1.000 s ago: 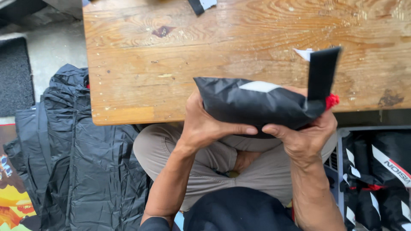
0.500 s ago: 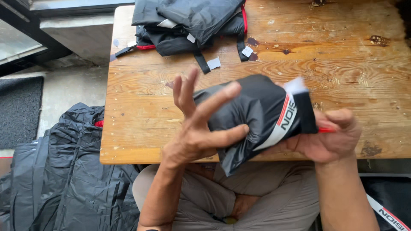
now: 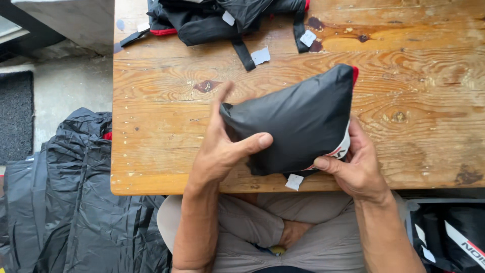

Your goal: The person cleans a black textile item with a duster, folds it into a small rectangle, and then inserts it into a small black zippered pouch.

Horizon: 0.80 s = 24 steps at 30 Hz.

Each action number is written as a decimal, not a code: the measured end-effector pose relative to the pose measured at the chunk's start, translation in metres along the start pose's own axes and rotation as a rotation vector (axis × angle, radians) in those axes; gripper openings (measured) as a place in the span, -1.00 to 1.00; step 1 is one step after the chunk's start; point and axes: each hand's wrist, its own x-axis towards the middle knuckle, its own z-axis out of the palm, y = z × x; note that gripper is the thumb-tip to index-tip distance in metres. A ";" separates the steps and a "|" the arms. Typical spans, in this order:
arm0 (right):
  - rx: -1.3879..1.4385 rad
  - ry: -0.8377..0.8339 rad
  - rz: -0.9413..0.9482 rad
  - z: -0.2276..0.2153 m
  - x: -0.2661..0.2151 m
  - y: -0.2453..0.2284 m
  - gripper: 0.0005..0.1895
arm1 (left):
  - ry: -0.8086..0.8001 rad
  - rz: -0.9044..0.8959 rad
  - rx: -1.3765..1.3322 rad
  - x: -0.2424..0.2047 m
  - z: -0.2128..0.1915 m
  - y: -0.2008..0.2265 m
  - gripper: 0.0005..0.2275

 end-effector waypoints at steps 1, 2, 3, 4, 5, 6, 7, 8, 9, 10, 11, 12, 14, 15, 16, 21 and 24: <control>-0.023 -0.005 0.021 0.001 0.000 0.006 -0.21 | 0.008 -0.159 0.067 -0.001 0.002 0.001 -0.02; -0.024 0.002 0.020 0.004 0.001 0.003 -0.21 | 0.001 -0.162 0.066 -0.001 0.003 0.004 -0.02; 0.023 -0.045 0.025 0.007 0.003 0.000 -0.06 | 0.025 -0.155 0.148 -0.002 0.004 0.008 0.03; 0.071 -0.098 0.034 0.010 0.004 -0.002 0.11 | 0.055 -0.148 0.230 -0.003 0.004 0.011 0.08; 0.071 -0.096 0.036 0.012 0.002 0.002 0.11 | 0.055 -0.151 0.229 -0.004 0.005 0.009 0.08; -0.158 0.023 0.010 0.014 0.001 0.006 -0.05 | 0.082 -0.057 0.162 -0.006 0.006 0.006 -0.01; -0.387 0.143 -0.014 0.016 -0.001 0.009 -0.20 | 0.108 0.037 0.095 -0.007 0.007 0.004 -0.09; -0.388 0.142 -0.012 0.016 -0.003 0.017 -0.20 | 0.110 0.036 0.094 -0.009 0.008 0.001 -0.09; -0.309 0.216 -0.065 0.017 -0.005 0.023 -0.30 | 0.164 0.049 0.120 -0.011 0.010 -0.001 -0.30; -0.231 0.289 -0.122 0.018 -0.006 0.028 -0.40 | 0.217 0.066 0.143 -0.011 0.013 -0.003 -0.50; -0.234 0.287 -0.126 0.018 -0.008 0.025 -0.40 | 0.217 0.070 0.140 -0.012 0.013 -0.001 -0.50; -0.235 0.266 -0.105 0.019 -0.009 0.022 -0.37 | 0.196 0.055 0.157 -0.012 0.014 0.002 -0.61; -0.237 0.240 -0.098 0.008 -0.009 0.014 -0.33 | 0.173 0.056 0.175 -0.013 0.015 0.005 -0.72; -0.225 0.157 0.067 -0.004 -0.007 0.011 -0.22 | 0.167 0.056 0.192 -0.012 0.015 0.005 -0.70; -0.213 0.068 0.236 -0.016 -0.005 0.007 -0.09 | 0.170 0.056 0.210 -0.014 0.014 0.005 -0.67; 0.039 0.208 -0.038 0.008 0.025 -0.017 -0.58 | 0.110 0.056 0.303 -0.005 0.032 0.028 -0.41; 0.057 0.319 -0.122 0.018 0.034 -0.028 -0.66 | 0.077 0.175 0.352 0.002 0.035 0.037 -0.57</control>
